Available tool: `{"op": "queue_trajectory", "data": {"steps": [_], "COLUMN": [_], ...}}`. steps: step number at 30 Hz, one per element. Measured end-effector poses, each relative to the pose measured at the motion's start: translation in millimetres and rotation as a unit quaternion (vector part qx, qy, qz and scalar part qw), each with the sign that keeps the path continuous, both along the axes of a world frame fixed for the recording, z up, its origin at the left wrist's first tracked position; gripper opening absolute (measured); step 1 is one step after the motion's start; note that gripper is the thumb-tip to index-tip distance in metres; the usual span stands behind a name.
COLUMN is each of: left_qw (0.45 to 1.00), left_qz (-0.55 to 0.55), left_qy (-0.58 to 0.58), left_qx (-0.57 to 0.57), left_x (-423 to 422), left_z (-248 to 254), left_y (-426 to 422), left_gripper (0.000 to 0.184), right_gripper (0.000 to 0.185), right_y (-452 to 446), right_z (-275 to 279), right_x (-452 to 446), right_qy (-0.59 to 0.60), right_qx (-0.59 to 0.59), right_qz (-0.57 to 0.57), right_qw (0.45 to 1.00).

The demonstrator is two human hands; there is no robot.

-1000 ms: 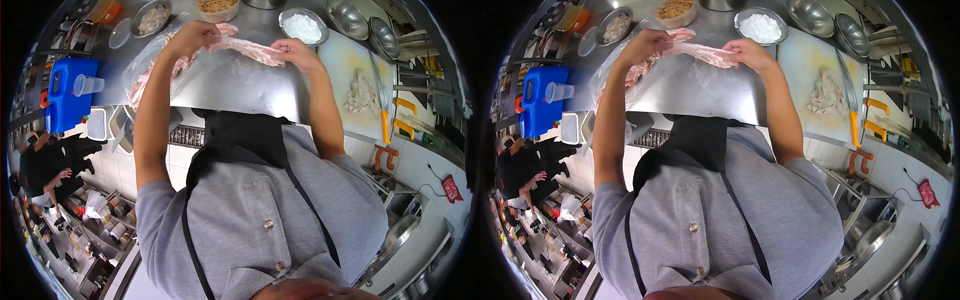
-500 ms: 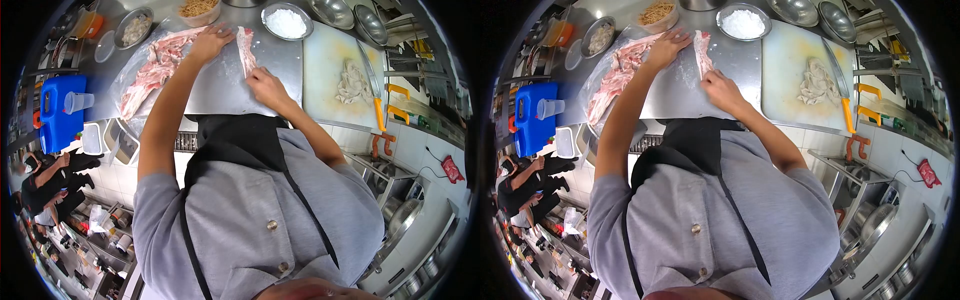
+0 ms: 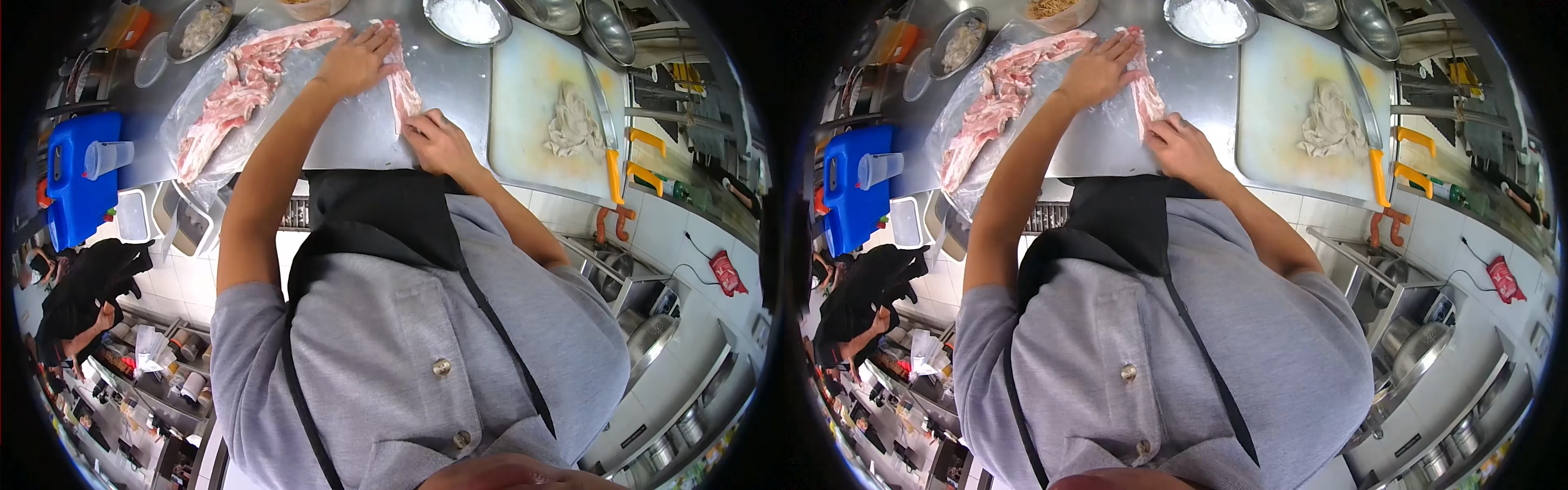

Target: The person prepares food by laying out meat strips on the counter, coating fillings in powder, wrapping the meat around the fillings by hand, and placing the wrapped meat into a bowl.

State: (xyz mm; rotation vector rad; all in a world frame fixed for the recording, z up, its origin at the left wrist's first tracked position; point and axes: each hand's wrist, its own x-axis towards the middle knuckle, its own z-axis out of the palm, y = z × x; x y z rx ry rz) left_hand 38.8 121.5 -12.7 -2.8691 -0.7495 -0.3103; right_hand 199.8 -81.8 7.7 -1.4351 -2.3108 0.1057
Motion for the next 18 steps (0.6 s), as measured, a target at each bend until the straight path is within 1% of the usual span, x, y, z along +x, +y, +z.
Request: {"op": "queue_trajectory", "data": {"steps": [4, 5, 6, 9, 10, 11, 12, 13, 14, 15, 17, 18], "left_qw": [0.999, 0.999, 0.997, 0.997, 0.998, 0.995, 0.992, 0.991, 0.983, 0.972, 0.947, 0.93], "left_qz": [0.033, 0.026, 0.021, 0.009, 0.028, 0.046, 0.063, 0.081, 0.09, 0.095, 0.165, 0.216], "left_qy": [0.007, -0.032, -0.071, -0.071, -0.064, -0.087, -0.11, -0.103, -0.153, -0.206, -0.273, -0.297], "left_qx": [0.007, 0.001, -0.005, -0.006, -0.002, -0.004, -0.005, -0.001, -0.035, -0.068, -0.029, -0.035], "left_x": [-5.4, -6.1, -7.3, -14.9, -16.1, -14.4, -18.9, -28.9, -37.5, -45.4, -86.8, -116.1], "left_z": [-2.5, -4.1, -4.1, -4.7, -3.6, -2.0, 0.0, 6.8, 13.6, 21.3, 33.5, 41.2], "left_y": [-0.2, -0.8, -2.0, -14.4, -18.0, -20.2, -19.6, -18.5, -16.4, -15.7, -12.0, -12.5], "left_gripper": [0.062, 0.063, 0.064, 0.063, 0.063, 0.06, 0.057, 0.057, 0.052, 0.048, 0.03, 0.024], "right_gripper": [0.034, 0.037, 0.037, 0.036, 0.032, 0.027, 0.027, 0.022, 0.017, 0.013, 0.013, 0.014], "right_y": [-3.6, -3.7, -3.7, -1.1, 1.8, 7.2, 13.4, 18.3, 24.2, 31.3, 49.6, 56.9], "right_z": [2.3, 2.8, 3.1, 3.0, 2.8, 2.3, 7.5, 18.5, 28.5, 35.8, 37.9, 38.5], "right_x": [3.9, 4.5, 5.1, 5.4, 7.5, 6.1, 1.9, -1.9, -6.0, -10.1, -17.2, -21.1], "right_qy": [0.005, 0.002, 0.003, 0.014, 0.04, 0.068, 0.076, 0.1, 0.121, 0.132, 0.135, 0.135], "right_qx": [-0.002, 0.0, 0.001, 0.013, 0.014, 0.015, 0.017, 0.021, 0.022, 0.005, 0.018, 0.027], "right_qz": [0.012, 0.015, 0.019, 0.031, 0.03, 0.032, 0.052, 0.023, -0.009, -0.018, -0.005, -0.001], "right_qw": [1.0, 1.0, 1.0, 0.999, 0.999, 0.997, 0.996, 0.995, 0.992, 0.991, 0.991, 0.99]}}
